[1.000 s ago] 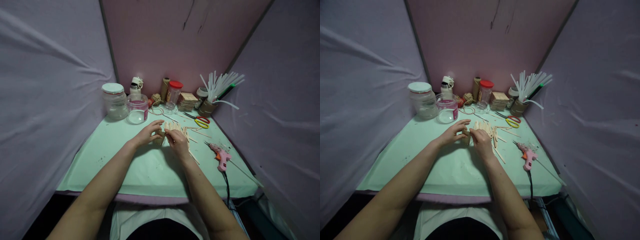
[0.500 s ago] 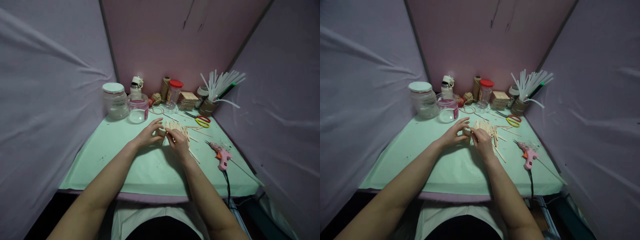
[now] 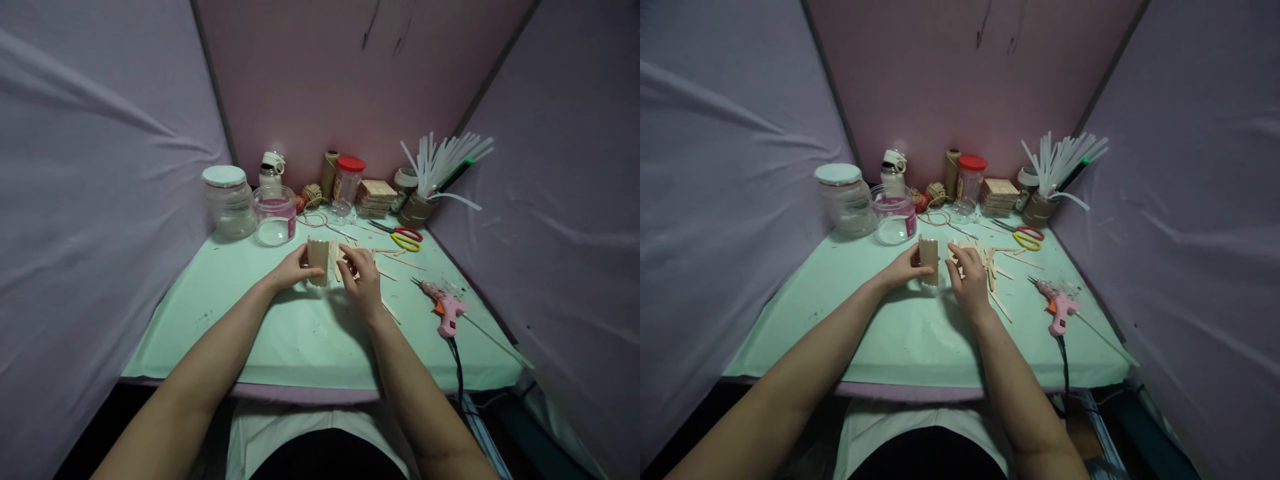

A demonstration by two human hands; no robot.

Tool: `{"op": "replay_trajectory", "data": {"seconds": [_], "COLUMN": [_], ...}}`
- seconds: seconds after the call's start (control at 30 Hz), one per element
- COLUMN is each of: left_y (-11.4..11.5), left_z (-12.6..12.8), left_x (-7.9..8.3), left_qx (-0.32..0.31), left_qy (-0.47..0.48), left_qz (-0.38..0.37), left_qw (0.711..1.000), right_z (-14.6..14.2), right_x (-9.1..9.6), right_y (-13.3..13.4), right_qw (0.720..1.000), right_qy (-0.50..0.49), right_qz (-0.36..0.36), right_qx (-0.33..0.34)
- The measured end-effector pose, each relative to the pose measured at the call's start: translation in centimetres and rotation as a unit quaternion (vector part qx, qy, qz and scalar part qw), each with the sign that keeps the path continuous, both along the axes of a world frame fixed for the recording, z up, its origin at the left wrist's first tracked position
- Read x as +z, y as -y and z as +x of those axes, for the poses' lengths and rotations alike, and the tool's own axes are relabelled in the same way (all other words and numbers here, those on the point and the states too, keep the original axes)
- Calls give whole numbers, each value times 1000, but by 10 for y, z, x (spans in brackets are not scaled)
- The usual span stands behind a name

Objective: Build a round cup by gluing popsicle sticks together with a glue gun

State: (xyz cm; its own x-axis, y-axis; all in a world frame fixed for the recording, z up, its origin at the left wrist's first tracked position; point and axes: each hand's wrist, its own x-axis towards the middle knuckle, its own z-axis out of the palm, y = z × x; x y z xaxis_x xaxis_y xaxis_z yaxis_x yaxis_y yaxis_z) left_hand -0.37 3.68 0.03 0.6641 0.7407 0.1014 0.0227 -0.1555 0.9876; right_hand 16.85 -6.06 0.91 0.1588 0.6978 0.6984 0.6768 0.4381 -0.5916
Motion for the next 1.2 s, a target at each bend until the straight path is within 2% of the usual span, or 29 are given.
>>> {"op": "replay_trajectory", "data": {"seconds": [0.13, 0.27, 0.43, 0.63, 1.07, 1.2], "left_y": [0, -2, -4, -4, -3, -4], "left_z": [1, -1, -2, -1, -2, -2], "left_x": [2, -4, -11, -13, -13, -15], "left_qx": [-9, -19, -9, -14, -23, -11], "left_qy": [16, -11, -48, -45, -30, -46], "left_qz": [-13, 30, 70, 66, 54, 74], "left_qw": [1000, 999, 996, 997, 998, 996], "right_z": [4, 4, 3, 0, -3, -4], "right_x": [0, -2, -3, -1, 4, 3], "right_y": [-5, -9, -8, -5, -3, -4], "right_qw": [999, 997, 996, 994, 990, 988], "right_qy": [35, 77, 72, 86, 119, 126], "right_qz": [26, 25, 42, 69, 74, 86], "right_qx": [-15, -5, -10, 2, 26, 24]}}
